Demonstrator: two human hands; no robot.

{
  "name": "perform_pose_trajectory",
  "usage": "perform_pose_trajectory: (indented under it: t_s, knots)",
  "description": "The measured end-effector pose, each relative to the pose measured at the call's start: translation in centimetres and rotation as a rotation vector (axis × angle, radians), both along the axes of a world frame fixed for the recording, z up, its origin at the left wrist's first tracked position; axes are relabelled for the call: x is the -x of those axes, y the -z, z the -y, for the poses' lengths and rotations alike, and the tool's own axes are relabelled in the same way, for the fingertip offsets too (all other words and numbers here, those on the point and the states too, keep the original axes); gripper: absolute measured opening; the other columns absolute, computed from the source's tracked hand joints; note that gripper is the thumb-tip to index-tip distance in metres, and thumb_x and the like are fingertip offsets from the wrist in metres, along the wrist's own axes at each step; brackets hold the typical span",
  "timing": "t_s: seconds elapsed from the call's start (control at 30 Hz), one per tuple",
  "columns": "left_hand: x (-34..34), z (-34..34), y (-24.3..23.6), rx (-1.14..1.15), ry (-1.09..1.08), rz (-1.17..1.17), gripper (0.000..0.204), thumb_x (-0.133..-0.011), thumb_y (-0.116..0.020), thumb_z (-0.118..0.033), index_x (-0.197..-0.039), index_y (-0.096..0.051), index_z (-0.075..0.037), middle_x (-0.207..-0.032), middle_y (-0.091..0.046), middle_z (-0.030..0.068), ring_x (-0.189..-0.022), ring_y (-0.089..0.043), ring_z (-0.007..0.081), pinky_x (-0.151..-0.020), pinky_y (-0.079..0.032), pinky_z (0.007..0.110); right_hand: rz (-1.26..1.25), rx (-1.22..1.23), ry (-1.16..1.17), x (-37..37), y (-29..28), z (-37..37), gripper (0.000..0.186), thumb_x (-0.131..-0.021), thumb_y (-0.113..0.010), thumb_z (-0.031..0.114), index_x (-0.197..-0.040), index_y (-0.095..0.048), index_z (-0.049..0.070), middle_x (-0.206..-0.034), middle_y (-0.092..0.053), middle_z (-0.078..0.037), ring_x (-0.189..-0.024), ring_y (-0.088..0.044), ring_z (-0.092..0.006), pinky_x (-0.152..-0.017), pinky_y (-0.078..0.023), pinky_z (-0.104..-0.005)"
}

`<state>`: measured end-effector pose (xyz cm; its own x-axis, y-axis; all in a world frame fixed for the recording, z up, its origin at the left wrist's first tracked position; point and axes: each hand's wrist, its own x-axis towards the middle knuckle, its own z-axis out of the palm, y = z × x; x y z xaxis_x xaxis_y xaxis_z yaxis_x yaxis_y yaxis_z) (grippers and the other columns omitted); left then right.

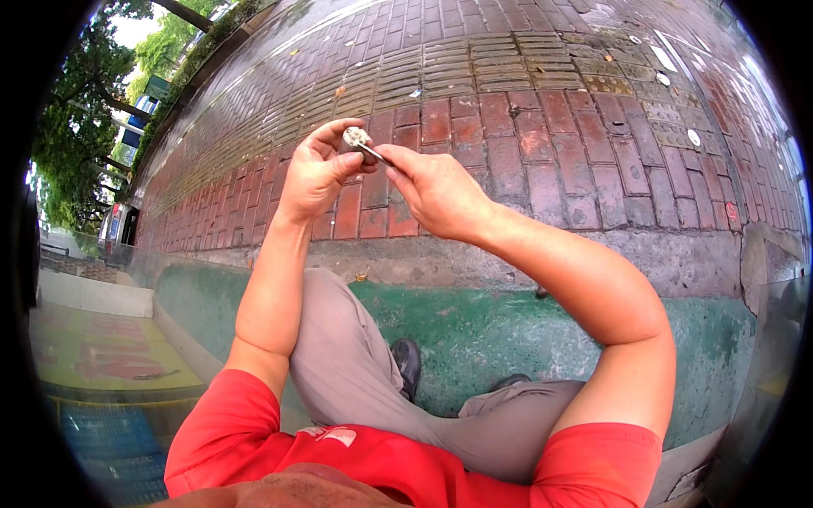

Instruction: The person disassembles a small electric component using a screwdriver, then uses a hammer and pliers to separate the casing and remove internal parts.

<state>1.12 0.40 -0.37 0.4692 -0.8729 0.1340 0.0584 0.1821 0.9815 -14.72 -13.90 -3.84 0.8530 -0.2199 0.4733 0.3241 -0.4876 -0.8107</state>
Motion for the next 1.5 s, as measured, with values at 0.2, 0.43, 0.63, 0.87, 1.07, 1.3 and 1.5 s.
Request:
perform_pose_trajectory:
  t_s: [0.2,0.43,0.63,0.87,1.07,1.3,1.5]
  knots:
    - [0.19,-0.19,-0.37,-0.072,-0.008,0.042,0.044,-0.084,-0.070,0.004,-0.126,-0.057,0.003,-0.104,-0.066,0.0099,-0.092,-0.068,0.0195,-0.081,-0.060,0.033,-0.025,-0.014,-0.005,-0.03,-0.08,-0.08,0.026,-0.098,-0.051,0.016,-0.122,-0.055,0.006,-0.095,-0.066,-0.023,-0.089,-0.063,-0.0436,-0.073,-0.050,-0.0476]
    - [0.20,-0.18,-0.21,-0.078,-0.029,0.081,0.041,-0.084,-0.070,0.004,-0.124,-0.058,0.002,-0.104,-0.066,0.0101,-0.090,-0.068,0.0189,-0.078,-0.060,0.032,-0.002,-0.013,-0.007,-0.16,0.27,-0.12,0.025,-0.098,-0.051,0.016,-0.120,-0.056,0.007,-0.092,-0.066,-0.023,-0.087,-0.064,-0.0434,-0.072,-0.050,-0.0470]
    - [0.31,-0.26,-0.49,-0.126,-0.030,0.080,0.041,-0.085,-0.070,0.001,-0.124,-0.056,0.002,-0.101,-0.068,0.0109,-0.083,-0.069,0.0190,-0.073,-0.060,0.032,-0.078,-0.038,-0.008,0.02,-0.14,-0.07,0.027,-0.097,-0.052,0.016,-0.122,-0.057,0.007,-0.090,-0.066,-0.023,-0.084,-0.064,-0.0426,-0.071,-0.051,-0.0462]
    - [0.36,-0.30,-0.68,-0.186,-0.034,0.067,0.044,-0.085,-0.072,-0.003,-0.126,-0.054,0.003,-0.099,-0.069,0.0119,-0.077,-0.070,0.0196,-0.069,-0.060,0.031,-0.119,-0.040,0.023,0.00,-0.09,0.12,0.029,-0.097,-0.053,0.015,-0.124,-0.058,0.007,-0.089,-0.066,-0.023,-0.082,-0.065,-0.0417,-0.070,-0.051,-0.0454]
    - [0.50,-0.15,-0.78,-0.209,-0.025,0.083,0.048,-0.088,-0.068,-0.005,-0.131,-0.051,0.003,-0.101,-0.068,0.0133,-0.081,-0.071,0.0210,-0.070,-0.061,0.032,-0.142,-0.061,0.034,-0.02,-0.25,0.23,0.029,-0.097,-0.053,0.015,-0.123,-0.059,0.006,-0.089,-0.066,-0.023,-0.083,-0.065,-0.0414,-0.070,-0.051,-0.0447]
    - [0.42,-0.06,-0.82,-0.172,0.015,-0.030,0.046,-0.090,-0.064,-0.008,-0.132,-0.050,0.004,-0.103,-0.068,0.0146,-0.084,-0.071,0.0235,-0.075,-0.061,0.035,-0.163,-0.081,0.043,-0.01,-0.32,0.36,0.028,-0.097,-0.052,0.015,-0.122,-0.059,0.006,-0.092,-0.066,-0.023,-0.086,-0.065,-0.0405,-0.073,-0.051,-0.0435]
    - [0.36,0.01,-0.68,-0.177,0.012,-0.011,0.044,-0.090,-0.064,-0.007,-0.130,-0.050,0.003,-0.104,-0.068,0.0154,-0.086,-0.071,0.0241,-0.075,-0.062,0.035,-0.161,-0.109,0.031,-0.10,-0.19,0.30,0.029,-0.098,-0.052,0.015,-0.124,-0.059,0.006,-0.085,-0.063,-0.018,-0.079,-0.062,-0.0307,-0.069,-0.050,-0.0388]
